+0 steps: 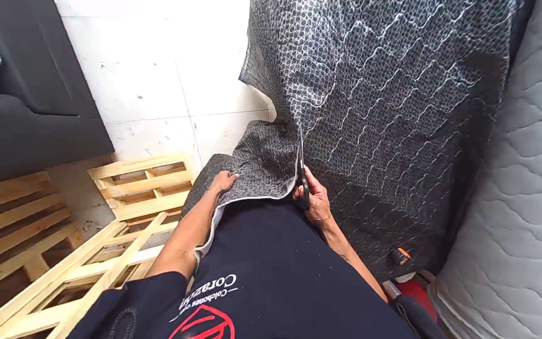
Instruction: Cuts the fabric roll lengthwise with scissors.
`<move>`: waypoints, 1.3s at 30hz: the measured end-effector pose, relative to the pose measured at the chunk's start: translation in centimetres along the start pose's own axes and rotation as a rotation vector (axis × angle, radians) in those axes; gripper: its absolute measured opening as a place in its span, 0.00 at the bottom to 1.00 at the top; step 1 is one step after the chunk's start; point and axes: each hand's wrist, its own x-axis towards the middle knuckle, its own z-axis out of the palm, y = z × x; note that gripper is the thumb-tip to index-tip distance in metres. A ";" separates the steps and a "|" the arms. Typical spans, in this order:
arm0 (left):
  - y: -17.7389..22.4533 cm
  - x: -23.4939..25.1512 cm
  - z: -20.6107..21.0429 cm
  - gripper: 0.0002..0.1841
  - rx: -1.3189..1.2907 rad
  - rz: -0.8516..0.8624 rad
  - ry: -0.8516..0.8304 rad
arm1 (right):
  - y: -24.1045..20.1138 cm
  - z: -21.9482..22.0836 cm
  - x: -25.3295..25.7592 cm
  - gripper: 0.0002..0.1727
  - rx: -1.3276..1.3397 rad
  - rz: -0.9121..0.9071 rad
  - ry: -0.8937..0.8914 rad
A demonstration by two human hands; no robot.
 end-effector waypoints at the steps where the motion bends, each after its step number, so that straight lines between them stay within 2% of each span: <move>1: 0.1 -1.0 -1.5 0.31 -0.014 0.033 0.060 | -0.2 -0.2 -0.2 0.37 -0.007 0.005 -0.003; 4: -1.5 -5.9 -6.5 0.28 -0.174 0.089 0.309 | -0.8 -0.9 0.3 0.37 -0.022 0.017 -0.046; 7: -6.5 -13.0 -9.6 0.24 -0.286 0.059 0.479 | -1.7 -1.3 0.9 0.36 -0.080 0.049 -0.114; 11: -9.2 -22.4 -9.8 0.20 -0.387 -0.065 0.574 | -1.2 -0.9 1.4 0.35 -0.120 0.138 -0.181; 14: -9.6 -25.9 -8.3 0.14 -0.548 -0.057 0.619 | -1.3 -0.5 1.8 0.38 -0.131 0.200 -0.224; 16: -10.0 -26.8 -7.0 0.09 -0.645 -0.050 0.620 | -1.3 0.1 2.3 0.37 -0.145 0.226 -0.229; 20: -11.1 -27.7 -5.5 0.07 -0.728 -0.052 0.562 | -1.5 1.1 2.5 0.36 -0.215 0.267 -0.178; 24: -12.0 -27.7 -6.7 0.08 -0.735 -0.050 0.502 | -1.6 1.6 2.6 0.34 -0.268 0.209 -0.124; 30: -13.7 -27.1 -9.0 0.11 -0.714 -0.054 0.365 | -1.6 3.9 5.1 0.35 -0.265 0.206 -0.047; 39: -14.8 -26.5 -10.8 0.10 -0.734 -0.054 0.307 | -2.1 5.8 8.7 0.35 -0.290 0.126 0.016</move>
